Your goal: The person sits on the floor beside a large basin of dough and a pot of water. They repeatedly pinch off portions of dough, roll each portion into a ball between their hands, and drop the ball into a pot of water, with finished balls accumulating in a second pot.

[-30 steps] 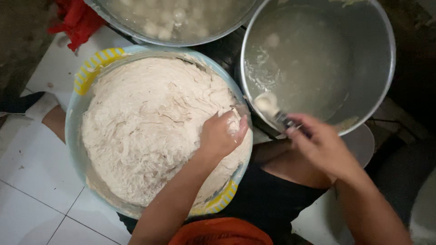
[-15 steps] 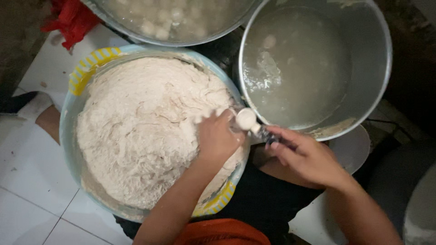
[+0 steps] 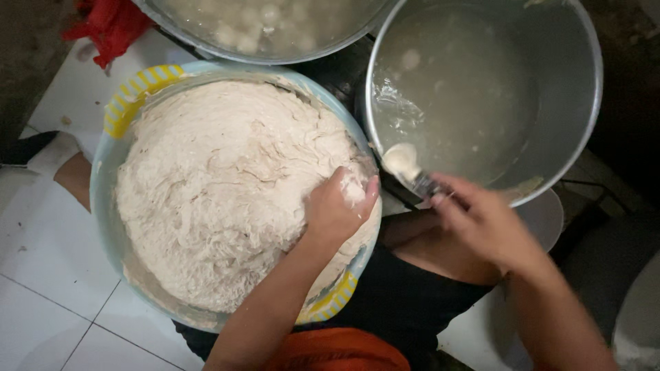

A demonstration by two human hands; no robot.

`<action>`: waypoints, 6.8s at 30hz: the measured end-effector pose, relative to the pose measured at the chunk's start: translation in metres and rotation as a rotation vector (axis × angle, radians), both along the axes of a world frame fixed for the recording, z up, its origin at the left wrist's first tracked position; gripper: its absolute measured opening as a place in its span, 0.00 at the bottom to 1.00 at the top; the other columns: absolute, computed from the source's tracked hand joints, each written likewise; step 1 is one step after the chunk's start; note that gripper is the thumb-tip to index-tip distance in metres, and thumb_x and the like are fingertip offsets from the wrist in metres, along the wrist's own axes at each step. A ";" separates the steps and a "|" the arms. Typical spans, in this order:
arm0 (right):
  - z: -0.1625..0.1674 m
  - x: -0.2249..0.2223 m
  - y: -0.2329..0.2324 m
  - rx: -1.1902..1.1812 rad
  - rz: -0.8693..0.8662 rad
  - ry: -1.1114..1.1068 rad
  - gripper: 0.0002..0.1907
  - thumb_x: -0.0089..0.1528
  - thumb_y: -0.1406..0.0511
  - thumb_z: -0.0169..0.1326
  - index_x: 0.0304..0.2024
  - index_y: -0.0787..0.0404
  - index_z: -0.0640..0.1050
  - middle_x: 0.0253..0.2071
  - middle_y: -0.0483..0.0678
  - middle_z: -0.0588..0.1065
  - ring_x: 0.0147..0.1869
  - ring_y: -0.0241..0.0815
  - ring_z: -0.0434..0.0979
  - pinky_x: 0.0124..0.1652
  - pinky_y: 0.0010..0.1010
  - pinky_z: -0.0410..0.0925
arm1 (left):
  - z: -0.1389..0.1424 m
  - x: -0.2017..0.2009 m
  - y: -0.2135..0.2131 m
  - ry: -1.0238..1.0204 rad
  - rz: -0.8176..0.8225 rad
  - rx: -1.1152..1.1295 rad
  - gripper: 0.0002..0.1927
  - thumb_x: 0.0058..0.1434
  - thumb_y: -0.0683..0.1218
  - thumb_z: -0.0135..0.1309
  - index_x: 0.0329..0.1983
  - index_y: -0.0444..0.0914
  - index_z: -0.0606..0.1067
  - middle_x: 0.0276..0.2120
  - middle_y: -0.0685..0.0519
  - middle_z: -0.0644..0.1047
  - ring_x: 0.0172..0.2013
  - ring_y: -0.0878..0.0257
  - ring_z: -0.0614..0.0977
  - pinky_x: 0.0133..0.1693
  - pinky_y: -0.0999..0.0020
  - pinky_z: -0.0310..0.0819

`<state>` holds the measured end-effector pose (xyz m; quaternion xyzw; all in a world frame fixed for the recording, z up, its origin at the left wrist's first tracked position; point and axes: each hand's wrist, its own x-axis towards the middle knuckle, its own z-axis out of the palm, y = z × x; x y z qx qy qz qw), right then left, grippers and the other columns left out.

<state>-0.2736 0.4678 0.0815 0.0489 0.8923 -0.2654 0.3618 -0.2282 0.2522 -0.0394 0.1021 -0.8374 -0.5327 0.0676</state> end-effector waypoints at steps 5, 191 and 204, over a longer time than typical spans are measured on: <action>0.001 0.033 -0.025 -0.247 0.274 0.343 0.26 0.64 0.64 0.52 0.66 0.56 0.72 0.43 0.47 0.81 0.41 0.38 0.82 0.42 0.30 0.73 | -0.006 0.002 0.005 0.075 -0.034 0.098 0.13 0.54 0.49 0.64 0.33 0.38 0.74 0.26 0.43 0.79 0.29 0.45 0.84 0.32 0.57 0.78; 0.016 0.031 -0.019 0.018 0.198 0.174 0.27 0.63 0.60 0.56 0.66 0.46 0.75 0.35 0.48 0.81 0.34 0.40 0.79 0.34 0.34 0.72 | -0.004 0.007 0.004 0.174 -0.028 0.162 0.13 0.55 0.47 0.64 0.34 0.36 0.74 0.27 0.43 0.79 0.29 0.45 0.84 0.30 0.56 0.77; -0.003 0.009 0.004 -0.444 -0.112 -0.014 0.30 0.62 0.67 0.51 0.69 0.53 0.69 0.39 0.46 0.79 0.29 0.34 0.72 0.28 0.28 0.69 | 0.026 0.006 -0.004 -0.068 -0.032 -0.304 0.21 0.45 0.57 0.69 0.32 0.36 0.81 0.35 0.32 0.78 0.32 0.35 0.80 0.32 0.44 0.74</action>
